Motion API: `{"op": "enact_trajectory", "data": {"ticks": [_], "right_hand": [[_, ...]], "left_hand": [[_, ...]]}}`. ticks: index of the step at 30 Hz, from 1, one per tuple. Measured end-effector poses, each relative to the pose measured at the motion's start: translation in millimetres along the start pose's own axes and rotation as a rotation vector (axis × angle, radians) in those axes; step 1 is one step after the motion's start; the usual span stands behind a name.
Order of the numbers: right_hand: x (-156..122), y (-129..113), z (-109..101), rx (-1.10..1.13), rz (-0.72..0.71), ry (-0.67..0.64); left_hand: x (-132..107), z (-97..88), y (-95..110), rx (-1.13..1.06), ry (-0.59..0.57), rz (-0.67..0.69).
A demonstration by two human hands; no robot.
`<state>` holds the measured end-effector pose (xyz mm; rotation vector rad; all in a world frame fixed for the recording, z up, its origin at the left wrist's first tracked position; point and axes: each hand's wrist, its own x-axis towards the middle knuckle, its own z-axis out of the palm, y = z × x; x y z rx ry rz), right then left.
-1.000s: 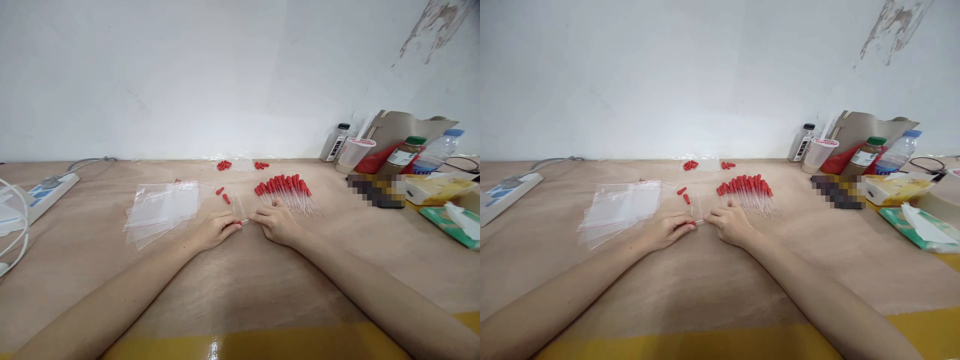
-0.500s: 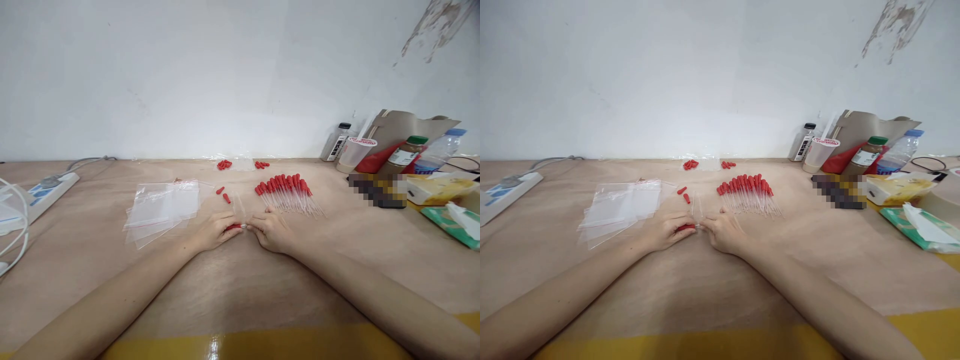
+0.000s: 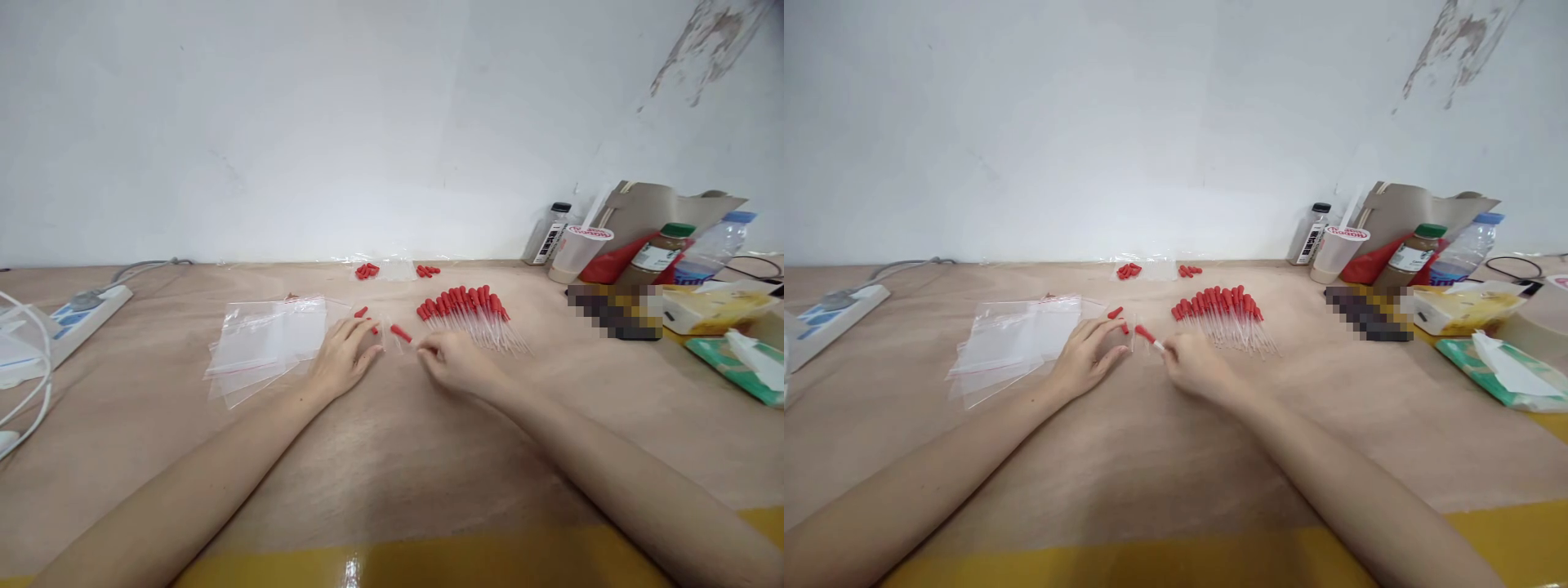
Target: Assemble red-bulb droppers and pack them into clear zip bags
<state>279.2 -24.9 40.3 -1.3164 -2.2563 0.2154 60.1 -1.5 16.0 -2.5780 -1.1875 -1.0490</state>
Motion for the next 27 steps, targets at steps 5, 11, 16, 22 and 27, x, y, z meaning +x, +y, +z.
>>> {"op": "enact_trajectory", "data": {"ticks": [5, 11, 16, 22, 27], "right_hand": [[30.2, 36.8, -22.0, 0.086, 0.418, 0.221], [55.7, 62.9, -5.8, 0.053, 0.5, 0.252], [54.1, 64.5, 2.1, 0.061, 0.484, 0.205], [51.1, 48.3, 2.4, 0.016, 0.445, 0.23], [60.3, 12.8, 23.1, 0.053, 0.333, 0.084]], "left_hand": [[-1.6, 5.2, -7.3, -0.005, -0.085, -0.225], [-2.8, 6.8, -8.2, -0.025, -0.116, -0.271], [-2.4, 5.8, -7.8, -0.013, -0.126, -0.265], [-5.4, 6.7, -5.1, 0.014, -0.098, -0.255], [9.3, 2.6, -13.2, 0.225, -0.169, -0.119]]}}
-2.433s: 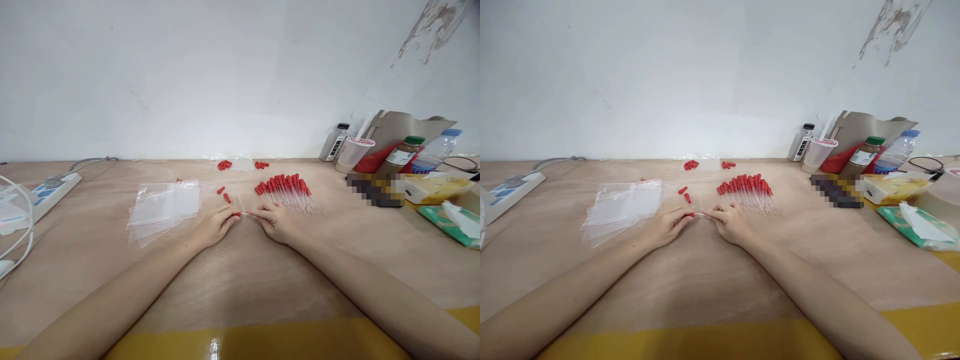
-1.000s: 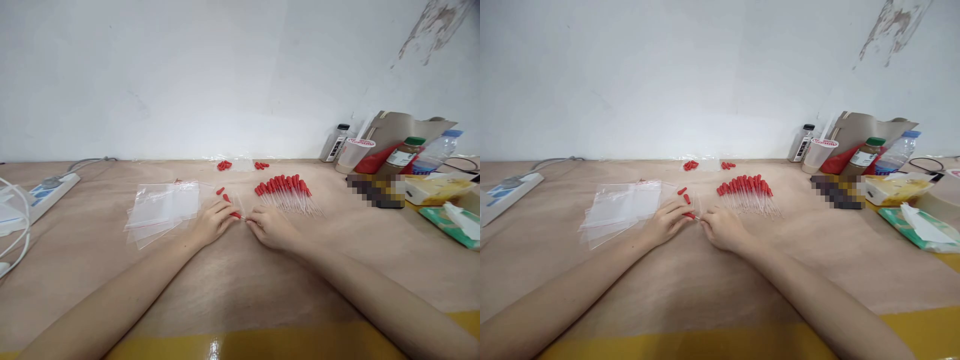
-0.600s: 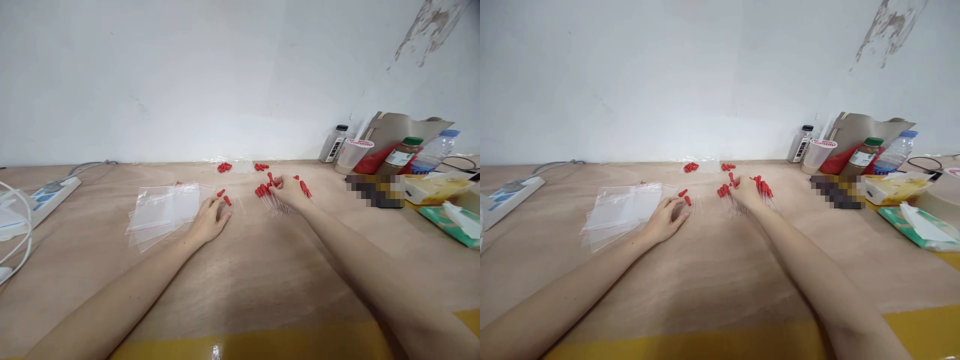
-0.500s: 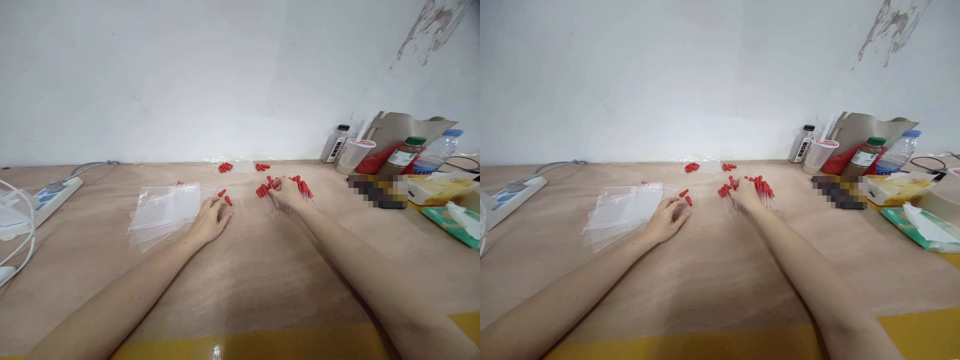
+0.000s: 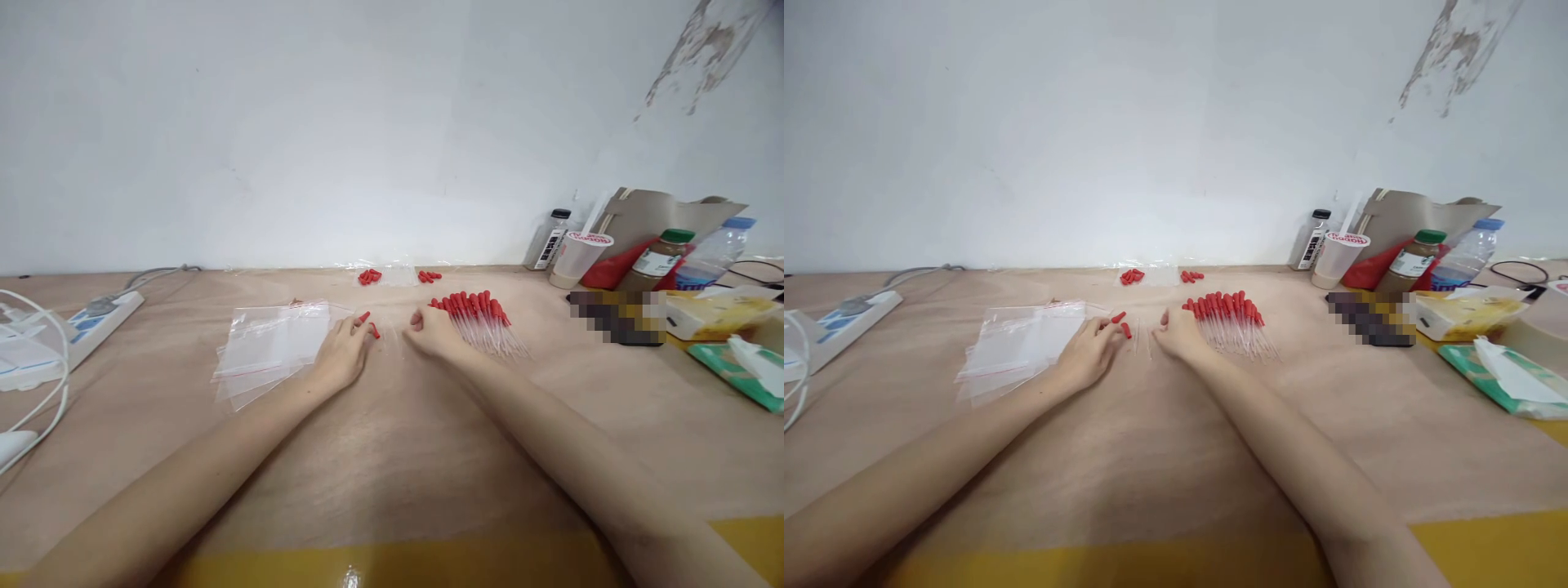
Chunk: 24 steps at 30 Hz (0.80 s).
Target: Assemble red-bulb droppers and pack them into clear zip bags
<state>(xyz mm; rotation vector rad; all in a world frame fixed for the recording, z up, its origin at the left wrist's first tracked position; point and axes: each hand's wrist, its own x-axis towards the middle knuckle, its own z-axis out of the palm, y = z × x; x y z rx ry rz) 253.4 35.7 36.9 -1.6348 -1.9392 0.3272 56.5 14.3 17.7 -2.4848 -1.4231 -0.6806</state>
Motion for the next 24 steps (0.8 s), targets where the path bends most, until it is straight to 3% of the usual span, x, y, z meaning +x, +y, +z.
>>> {"op": "enact_trajectory", "data": {"ticks": [8, 14, 16, 19, 24], "right_hand": [[5.5, -32.4, 27.8, -0.084, 0.183, -0.129], [1.6, -29.6, 15.7, -0.143, 0.13, -0.141], [-6.2, -21.0, 4.8, -0.134, 0.049, -0.105], [-26.3, -2.9, -8.7, -0.086, -0.197, -0.014], [-61.3, 20.0, -8.2, 0.015, -0.513, 0.081]], "left_hand": [[42.8, 0.3, -14.6, 0.285, -0.174, 0.276], [37.0, -7.2, -15.3, 0.131, -0.152, 0.286], [24.9, -15.7, -11.2, -0.008, -0.11, 0.257], [2.3, -25.1, 1.5, -0.27, -0.103, 0.148], [-20.4, -17.9, 21.1, -0.551, -0.103, -0.036]]}}
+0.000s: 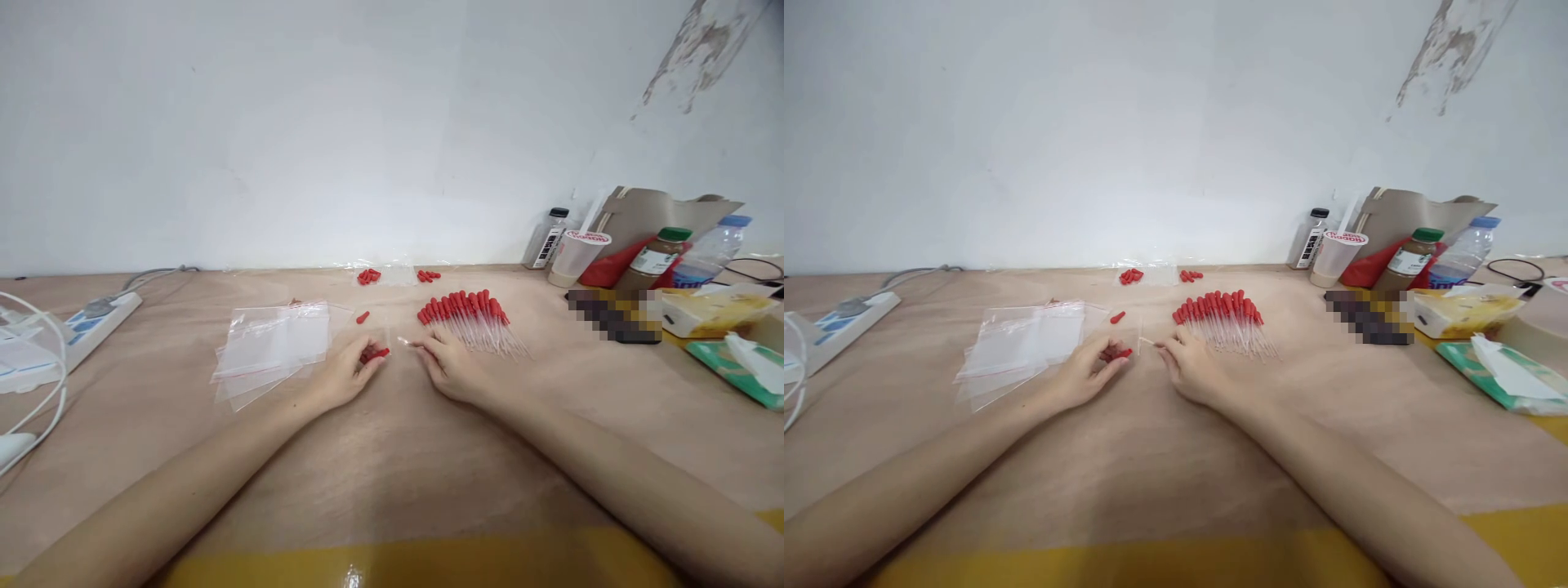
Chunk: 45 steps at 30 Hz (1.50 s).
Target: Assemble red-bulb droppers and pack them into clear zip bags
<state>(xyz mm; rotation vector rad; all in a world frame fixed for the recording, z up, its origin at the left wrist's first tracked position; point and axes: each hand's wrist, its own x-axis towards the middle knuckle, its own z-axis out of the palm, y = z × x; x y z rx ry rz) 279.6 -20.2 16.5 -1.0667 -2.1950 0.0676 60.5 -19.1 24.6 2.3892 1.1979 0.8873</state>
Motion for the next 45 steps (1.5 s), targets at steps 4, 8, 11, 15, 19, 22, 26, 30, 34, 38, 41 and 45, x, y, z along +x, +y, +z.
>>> {"op": "enact_trajectory", "data": {"ticks": [4, 8, 11, 15, 19, 22, 26, 30, 34, 38, 41, 45], "right_hand": [[-11.1, 0.1, 6.8, -0.003, -0.036, 0.02], [-11.5, 0.6, 7.3, -0.01, -0.054, -0.025], [-11.3, 0.5, 5.9, -0.021, -0.064, -0.056], [-10.5, 0.3, 5.0, 0.0, -0.073, -0.091], [-9.5, -0.1, 4.4, 0.05, -0.08, -0.118], [-8.3, 0.1, 3.7, 0.072, -0.079, -0.135], [-4.5, 2.0, 1.6, 0.115, -0.087, -0.191], [-0.9, 3.7, -0.7, 0.085, -0.106, -0.227], [-2.2, 1.4, 0.0, -0.066, -0.144, -0.171], [-6.0, -3.8, 2.2, -0.167, -0.173, -0.136], [-7.1, -7.1, 3.0, -0.165, -0.184, -0.124], [-6.1, -10.0, 4.2, -0.113, -0.194, -0.136]], "left_hand": [[-1.4, 7.4, -1.3, -0.033, -0.03, 0.002], [-1.4, 5.6, -0.1, 0.009, -0.035, 0.012], [-1.8, 6.0, 0.1, -0.01, -0.025, 0.014], [-1.9, 7.6, -1.6, -0.019, -0.019, 0.044], [-2.0, 6.2, -1.2, 0.019, 0.001, 0.115], [-3.0, 4.6, 1.0, -0.007, -0.017, 0.12], [-4.2, 3.4, 5.2, -0.07, -0.076, 0.116], [-3.3, 3.4, 7.4, -0.04, -0.119, 0.142], [-2.5, 4.2, 7.1, -0.015, -0.101, 0.137], [-3.6, 4.9, 6.7, 0.028, -0.063, 0.109], [-5.0, 5.6, 6.0, 0.034, -0.075, 0.134], [-5.9, 7.1, 3.3, 0.031, -0.101, 0.181]]}}
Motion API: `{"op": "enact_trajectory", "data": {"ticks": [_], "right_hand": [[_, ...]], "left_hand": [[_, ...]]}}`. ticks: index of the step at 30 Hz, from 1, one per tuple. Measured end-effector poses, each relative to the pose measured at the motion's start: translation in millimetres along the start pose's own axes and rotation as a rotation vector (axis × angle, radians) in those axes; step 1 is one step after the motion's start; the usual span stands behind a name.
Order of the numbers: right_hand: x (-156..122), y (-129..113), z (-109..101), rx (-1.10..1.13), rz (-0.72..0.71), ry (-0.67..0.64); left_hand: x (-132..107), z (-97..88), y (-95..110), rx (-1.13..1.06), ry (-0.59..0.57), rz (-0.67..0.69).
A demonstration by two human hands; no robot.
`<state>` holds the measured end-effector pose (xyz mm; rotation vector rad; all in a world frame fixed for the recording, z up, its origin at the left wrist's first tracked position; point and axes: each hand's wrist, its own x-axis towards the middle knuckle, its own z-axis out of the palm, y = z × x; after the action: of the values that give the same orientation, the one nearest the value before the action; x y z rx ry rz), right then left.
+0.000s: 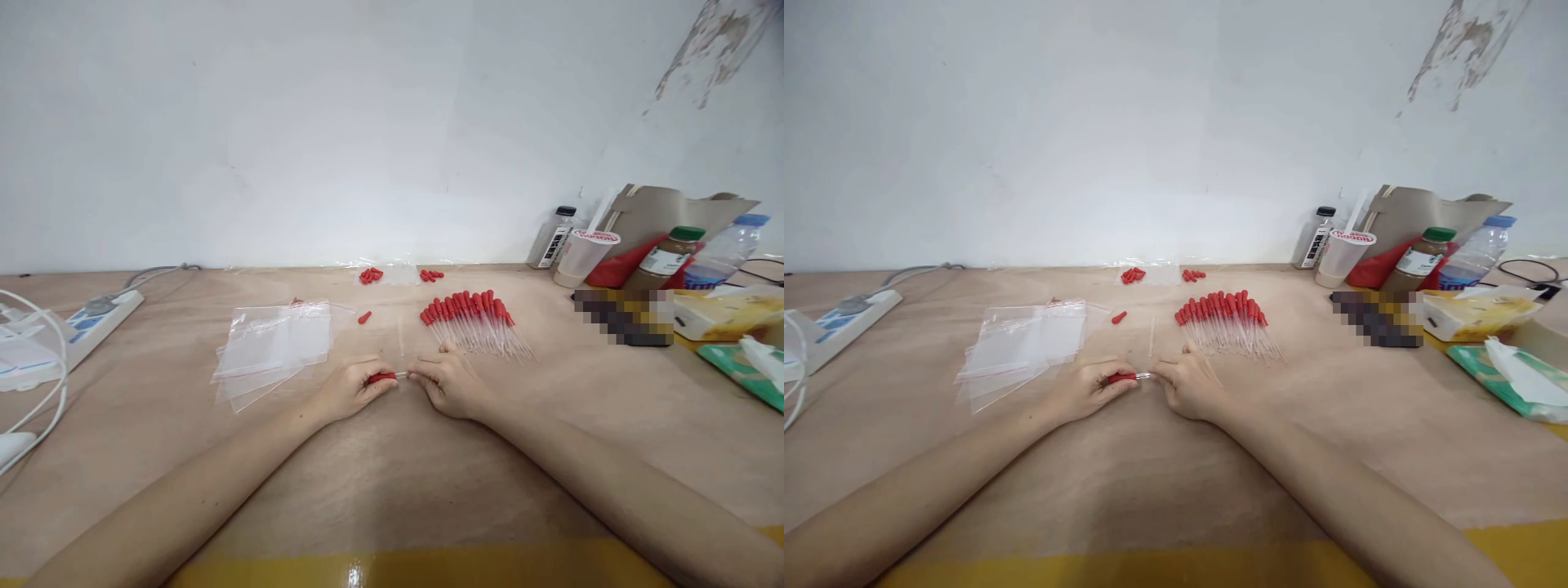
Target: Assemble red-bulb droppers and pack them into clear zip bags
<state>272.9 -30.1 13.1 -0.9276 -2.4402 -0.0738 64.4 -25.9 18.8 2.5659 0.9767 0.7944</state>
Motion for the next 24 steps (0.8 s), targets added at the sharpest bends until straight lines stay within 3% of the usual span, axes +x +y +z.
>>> {"op": "enact_trajectory", "data": {"ticks": [15, 21, 24], "right_hand": [[4.6, -9.8, 6.4, 0.085, 0.087, -0.026], [9.2, -18.5, -8.1, -0.079, 0.128, -0.054], [9.8, -9.3, -18.6, -0.011, 0.241, -0.058]], "left_hand": [[2.5, 1.8, -4.5, 0.04, -0.015, 0.099], [5.0, -1.1, -6.2, 0.064, 0.119, 0.109], [3.6, -4.6, -12.5, 0.085, 0.203, 0.06]]}}
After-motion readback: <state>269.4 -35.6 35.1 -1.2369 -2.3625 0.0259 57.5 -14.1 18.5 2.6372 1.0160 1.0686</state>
